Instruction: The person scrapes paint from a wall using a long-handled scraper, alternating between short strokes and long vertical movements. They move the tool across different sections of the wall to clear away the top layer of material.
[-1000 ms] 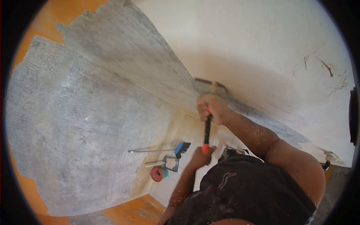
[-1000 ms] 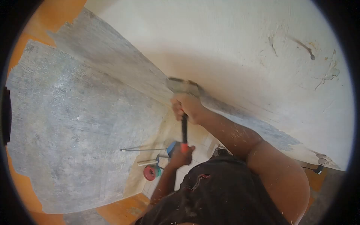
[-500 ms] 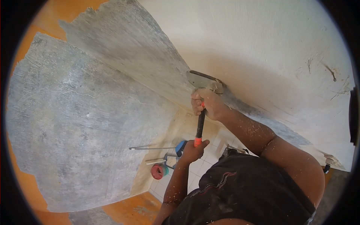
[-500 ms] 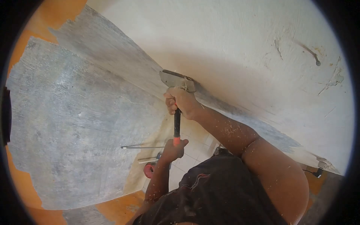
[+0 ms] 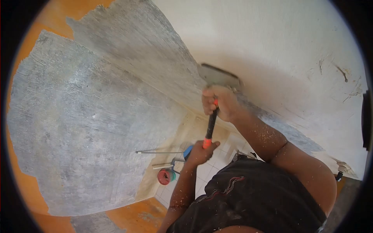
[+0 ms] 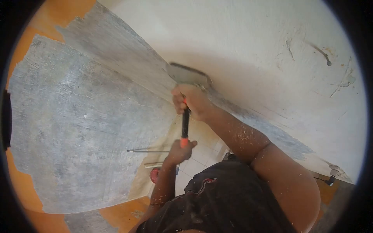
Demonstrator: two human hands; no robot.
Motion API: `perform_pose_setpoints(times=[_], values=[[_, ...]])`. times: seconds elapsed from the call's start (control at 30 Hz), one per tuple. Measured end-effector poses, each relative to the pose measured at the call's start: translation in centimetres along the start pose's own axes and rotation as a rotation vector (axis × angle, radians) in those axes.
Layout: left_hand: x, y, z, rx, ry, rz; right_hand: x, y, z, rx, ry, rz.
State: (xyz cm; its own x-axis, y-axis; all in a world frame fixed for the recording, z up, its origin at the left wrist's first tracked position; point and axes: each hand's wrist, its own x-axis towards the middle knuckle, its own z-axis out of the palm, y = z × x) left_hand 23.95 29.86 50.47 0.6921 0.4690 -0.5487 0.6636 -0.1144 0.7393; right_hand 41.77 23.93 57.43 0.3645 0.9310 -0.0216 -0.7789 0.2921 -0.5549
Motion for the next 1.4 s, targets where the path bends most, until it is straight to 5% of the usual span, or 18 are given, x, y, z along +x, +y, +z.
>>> perform_pose_setpoints(times=[0.1,0.17,0.23,0.3,0.43,0.6,0.7,0.9,1.0,1.23,1.4], values=[[1.1,-6.2,3.0,-0.13,-0.149,-0.055,0.0,4.1,-5.4,0.053,0.166,0.178],[0.7,-6.7,4.4,-0.223,-0.155,-0.175,-0.1,4.6,-6.6,0.054,0.188,0.23],[0.1,-5.1,3.0,-0.145,-0.114,-0.07,0.3,3.7,-5.2,0.058,0.207,0.292],[-0.3,-2.3,1.0,0.076,0.043,-0.019,-0.2,0.8,-0.4,-0.044,0.059,0.071],[-0.9,-2.5,0.2,0.018,0.033,-0.059,1.1,2.0,-2.0,-0.007,-0.014,0.069],[-0.4,-6.5,4.8,0.028,-0.03,-0.157,-0.4,5.8,-8.8,0.078,0.238,0.314],[-1.0,-2.3,2.1,0.13,-0.015,-0.021,-0.9,2.2,-3.3,-0.112,0.052,0.025],[-0.7,-3.7,0.8,0.076,-0.026,-0.03,-0.3,2.8,-3.3,0.084,0.001,0.054],[-0.9,-5.0,3.9,-0.076,-0.134,-0.166,-0.8,5.1,-7.0,0.048,0.291,0.203],[-0.3,-0.1,0.3,0.021,-0.044,0.028,-0.2,-1.7,0.2,-0.111,-0.105,0.022],[-0.1,-4.8,4.1,-0.051,-0.108,-0.094,-1.0,2.8,-5.2,-0.047,0.055,0.101]])
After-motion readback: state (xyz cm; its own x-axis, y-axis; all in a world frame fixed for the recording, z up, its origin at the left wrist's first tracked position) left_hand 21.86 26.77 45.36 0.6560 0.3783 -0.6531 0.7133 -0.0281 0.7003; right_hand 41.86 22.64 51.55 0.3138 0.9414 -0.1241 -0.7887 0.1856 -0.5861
